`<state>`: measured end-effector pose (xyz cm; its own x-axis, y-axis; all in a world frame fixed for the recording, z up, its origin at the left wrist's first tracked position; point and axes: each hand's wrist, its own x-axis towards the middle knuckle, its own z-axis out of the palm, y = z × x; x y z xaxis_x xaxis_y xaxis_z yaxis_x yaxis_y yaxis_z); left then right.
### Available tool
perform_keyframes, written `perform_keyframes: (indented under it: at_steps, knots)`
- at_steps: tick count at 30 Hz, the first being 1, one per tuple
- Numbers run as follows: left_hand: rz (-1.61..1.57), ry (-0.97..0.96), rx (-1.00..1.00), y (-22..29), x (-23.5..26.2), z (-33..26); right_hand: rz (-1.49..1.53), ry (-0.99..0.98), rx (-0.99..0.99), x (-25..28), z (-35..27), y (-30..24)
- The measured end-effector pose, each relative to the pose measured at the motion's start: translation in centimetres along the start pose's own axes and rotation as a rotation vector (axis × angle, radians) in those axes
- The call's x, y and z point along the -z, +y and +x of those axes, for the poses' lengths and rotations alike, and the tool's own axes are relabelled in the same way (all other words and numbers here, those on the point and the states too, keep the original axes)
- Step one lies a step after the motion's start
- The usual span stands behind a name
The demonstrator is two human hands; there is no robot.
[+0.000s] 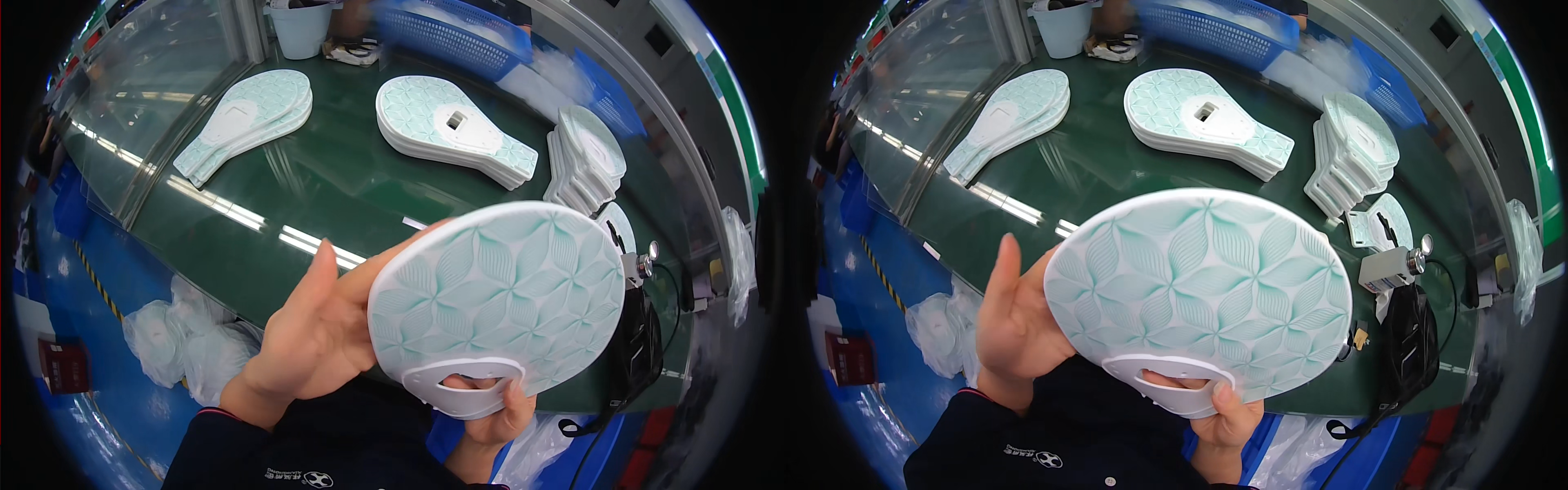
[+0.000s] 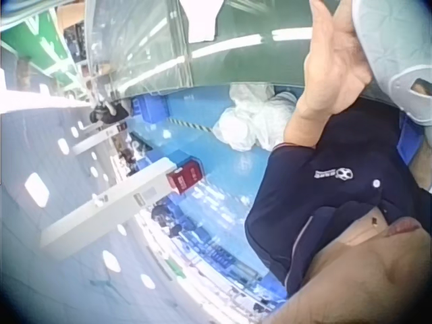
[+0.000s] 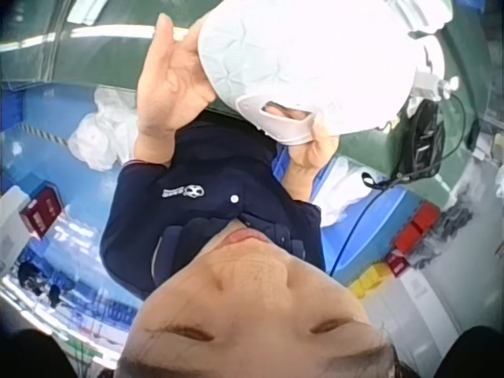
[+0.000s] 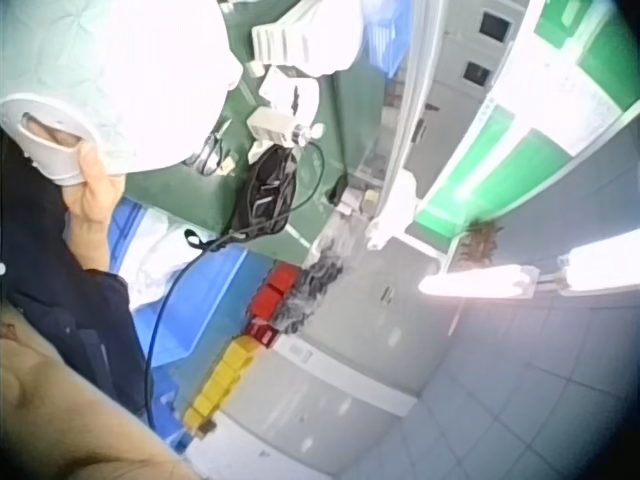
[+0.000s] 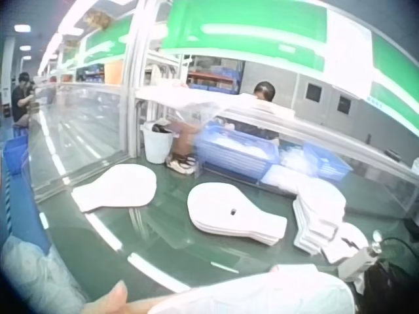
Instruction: The person repeatedly picks up white plastic components with a green pattern from a stack on a green workbench. They use a pink lint roller to roll over the patterned surface and the edges of each component, then place the finished item back onto the stack. The process is repeated for multiple units.
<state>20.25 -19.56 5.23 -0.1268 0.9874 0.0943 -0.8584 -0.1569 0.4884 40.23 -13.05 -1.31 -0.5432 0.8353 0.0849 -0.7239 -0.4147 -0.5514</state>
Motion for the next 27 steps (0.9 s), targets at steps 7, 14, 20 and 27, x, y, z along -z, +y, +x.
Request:
perform_keyframes:
  at_steps: [7,14,20,27]
  knots:
    - [0.311,-0.151,0.079,0.1,-1.0,-2.0,0.170,-0.145,-0.072,-1.4,0.8,-0.8]
    - [0.400,-0.102,0.004,0.0,-1.1,-2.2,0.077,-0.124,-0.040,-1.4,0.5,-1.1]
    - [0.522,0.057,-0.035,-0.2,-0.7,-2.0,-0.054,-0.047,0.001,-0.7,0.4,-1.1]
    - [0.553,0.149,-0.077,-0.2,-0.4,-2.2,-0.209,0.052,-0.028,-2.6,0.9,-0.8]
